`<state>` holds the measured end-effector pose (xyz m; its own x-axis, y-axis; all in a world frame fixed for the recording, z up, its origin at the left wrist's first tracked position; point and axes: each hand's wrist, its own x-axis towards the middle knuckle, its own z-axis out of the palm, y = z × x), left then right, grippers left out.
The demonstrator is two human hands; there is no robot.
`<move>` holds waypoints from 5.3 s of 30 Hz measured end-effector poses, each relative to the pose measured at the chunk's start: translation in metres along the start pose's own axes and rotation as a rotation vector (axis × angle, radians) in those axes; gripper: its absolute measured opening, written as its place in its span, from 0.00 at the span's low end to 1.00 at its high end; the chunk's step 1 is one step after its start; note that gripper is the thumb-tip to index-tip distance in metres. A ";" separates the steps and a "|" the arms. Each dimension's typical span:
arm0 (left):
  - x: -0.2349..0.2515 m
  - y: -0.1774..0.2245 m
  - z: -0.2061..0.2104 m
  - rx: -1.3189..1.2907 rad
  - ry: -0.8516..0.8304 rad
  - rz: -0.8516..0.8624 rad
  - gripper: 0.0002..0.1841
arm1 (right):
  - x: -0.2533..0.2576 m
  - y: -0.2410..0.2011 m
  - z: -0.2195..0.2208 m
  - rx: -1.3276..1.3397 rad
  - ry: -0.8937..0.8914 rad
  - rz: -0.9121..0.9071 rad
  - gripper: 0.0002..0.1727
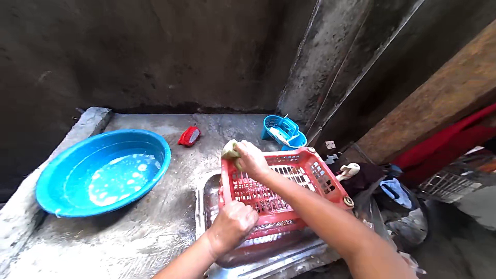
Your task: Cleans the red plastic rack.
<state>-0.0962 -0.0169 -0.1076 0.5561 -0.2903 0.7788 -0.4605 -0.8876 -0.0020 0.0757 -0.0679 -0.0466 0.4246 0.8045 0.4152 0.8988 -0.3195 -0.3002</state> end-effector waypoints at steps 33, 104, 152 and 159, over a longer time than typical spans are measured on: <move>0.008 0.014 -0.004 0.026 -0.063 -0.083 0.06 | -0.035 0.044 -0.006 -0.462 -0.395 -0.529 0.12; 0.008 0.032 -0.005 0.004 -0.107 -0.215 0.06 | -0.110 0.084 -0.129 -0.361 -1.347 0.531 0.13; -0.019 0.020 0.002 -0.014 0.084 -0.253 0.08 | -0.080 -0.029 -0.080 0.255 -0.211 0.147 0.18; -0.010 0.024 0.003 0.022 0.035 -0.271 0.04 | 0.000 -0.038 0.006 0.043 -0.252 -0.219 0.12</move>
<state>-0.1110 -0.0365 -0.1177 0.6328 -0.0290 0.7737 -0.2824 -0.9391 0.1958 0.0408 -0.0525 -0.0406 0.1764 0.9520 0.2500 0.9582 -0.1079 -0.2651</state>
